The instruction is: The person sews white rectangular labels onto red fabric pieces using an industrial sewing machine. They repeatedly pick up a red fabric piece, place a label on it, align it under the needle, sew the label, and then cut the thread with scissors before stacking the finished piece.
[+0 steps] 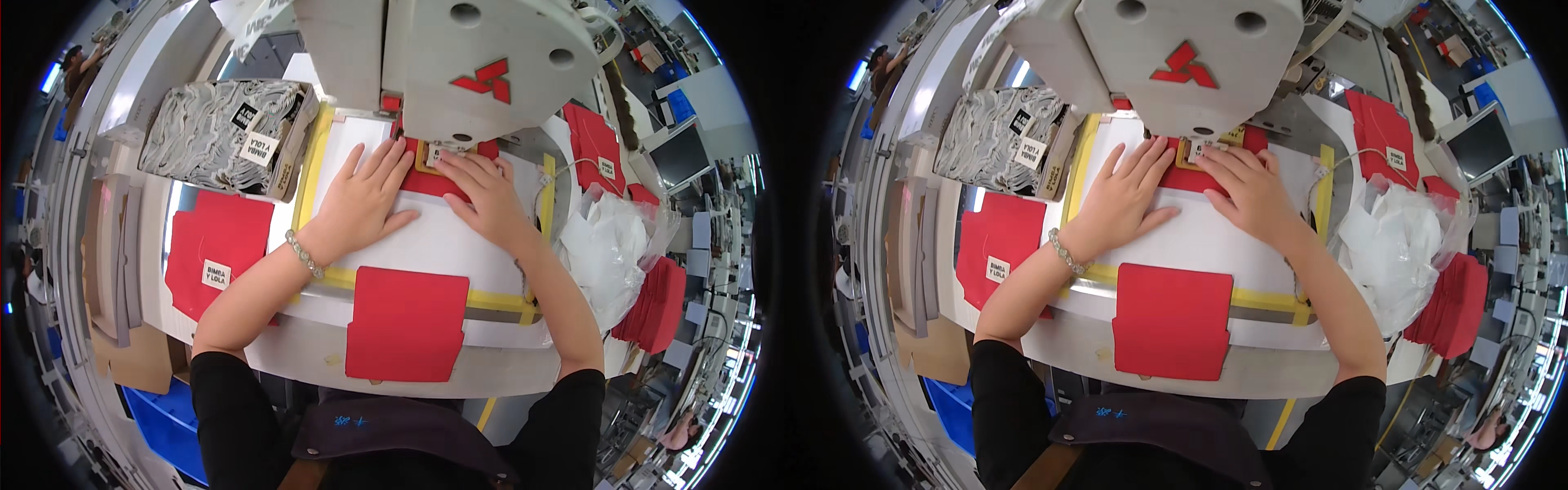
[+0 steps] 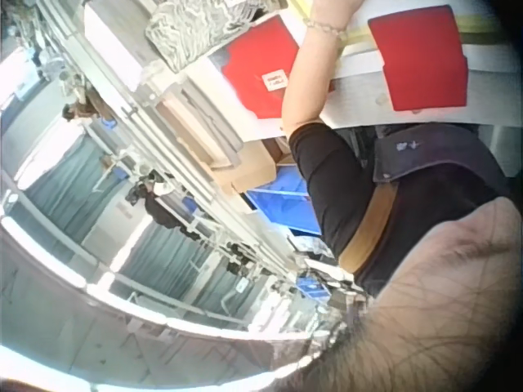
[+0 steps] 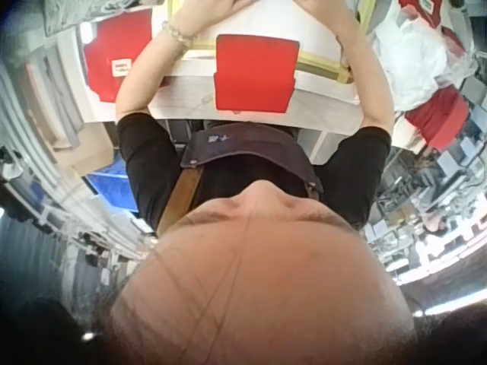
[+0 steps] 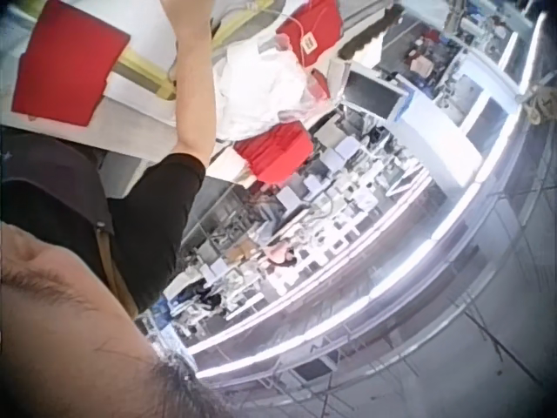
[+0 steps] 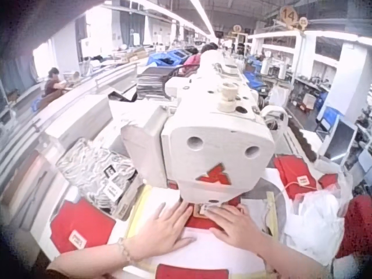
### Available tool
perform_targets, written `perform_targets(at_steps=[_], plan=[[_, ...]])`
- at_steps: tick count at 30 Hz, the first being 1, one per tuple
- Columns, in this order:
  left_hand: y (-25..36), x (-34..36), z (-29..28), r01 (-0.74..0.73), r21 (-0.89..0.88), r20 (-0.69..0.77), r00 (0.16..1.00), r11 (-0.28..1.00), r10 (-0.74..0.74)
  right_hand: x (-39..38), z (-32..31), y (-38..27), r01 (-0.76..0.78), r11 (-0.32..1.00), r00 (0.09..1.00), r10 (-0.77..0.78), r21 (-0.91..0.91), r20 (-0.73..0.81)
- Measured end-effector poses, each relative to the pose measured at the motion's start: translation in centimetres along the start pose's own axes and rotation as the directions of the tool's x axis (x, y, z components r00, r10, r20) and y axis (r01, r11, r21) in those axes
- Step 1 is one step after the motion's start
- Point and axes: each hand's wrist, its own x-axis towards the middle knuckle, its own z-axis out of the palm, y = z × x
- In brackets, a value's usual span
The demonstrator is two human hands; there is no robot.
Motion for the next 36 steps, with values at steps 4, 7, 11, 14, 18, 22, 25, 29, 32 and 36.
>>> perform_targets(at_steps=[4, 7, 11, 14, 18, 22, 25, 29, 32, 36], plan=[[0.1, -0.3, 0.5, 0.018, -0.001, -0.03, 0.999, 1.0, -0.018, 0.2, -0.1, -0.2, -0.023, 0.999, 0.999, 0.024, -0.029, 0.035], [0.0, -0.2, 0.5, 0.018, 0.008, -0.049, 0.999, 1.0, -0.018, 0.2, -0.2, -0.2, -0.044, 0.999, 0.998, 0.044, -0.006, 0.032], [0.1, 0.0, 0.7, 0.024, 0.006, -0.049, 0.999, 1.0, -0.023, 0.3, -0.4, 0.0, -0.057, 0.997, 0.998, 0.059, -0.044, 0.035], [0.1, 0.0, 0.7, 0.022, 0.005, -0.059, 0.998, 1.0, -0.021, 0.5, -0.6, 0.2, -0.049, 0.998, 0.998, 0.05, -0.029, 0.037], [0.2, -0.1, 0.7, 0.014, -0.011, -0.069, 0.998, 1.0, -0.015, 0.8, -0.9, 0.9, 0.008, 1.0, 0.999, -0.008, -0.008, 0.053], [0.2, -0.1, 0.4, 0.038, -0.03, -0.036, 0.999, 0.999, -0.039, 1.1, -1.0, 1.4, 0.057, 0.998, 0.997, -0.056, -0.004, 0.058], [0.3, -0.2, 0.6, 0.043, -0.046, -0.033, 0.998, 0.998, -0.045, 1.2, -1.2, 1.3, 0.066, 0.998, 0.996, -0.066, 0.007, 0.063], [0.2, -0.2, 0.5, 0.05, -0.045, -0.022, 0.998, 0.998, -0.051, 1.5, -1.3, 1.3, 0.063, 0.997, 0.995, -0.066, 0.038, 0.077], [0.2, -0.1, 0.5, 0.049, -0.049, -0.023, 0.998, 0.998, -0.05, 1.6, -1.3, 1.5, 0.069, 0.997, 0.995, -0.072, 0.042, 0.071], [0.2, 0.0, 0.4, 0.049, -0.06, -0.021, 0.999, 0.997, -0.05, 1.4, -1.1, 1.7, 0.063, 0.997, 0.996, -0.065, 0.045, 0.064]])
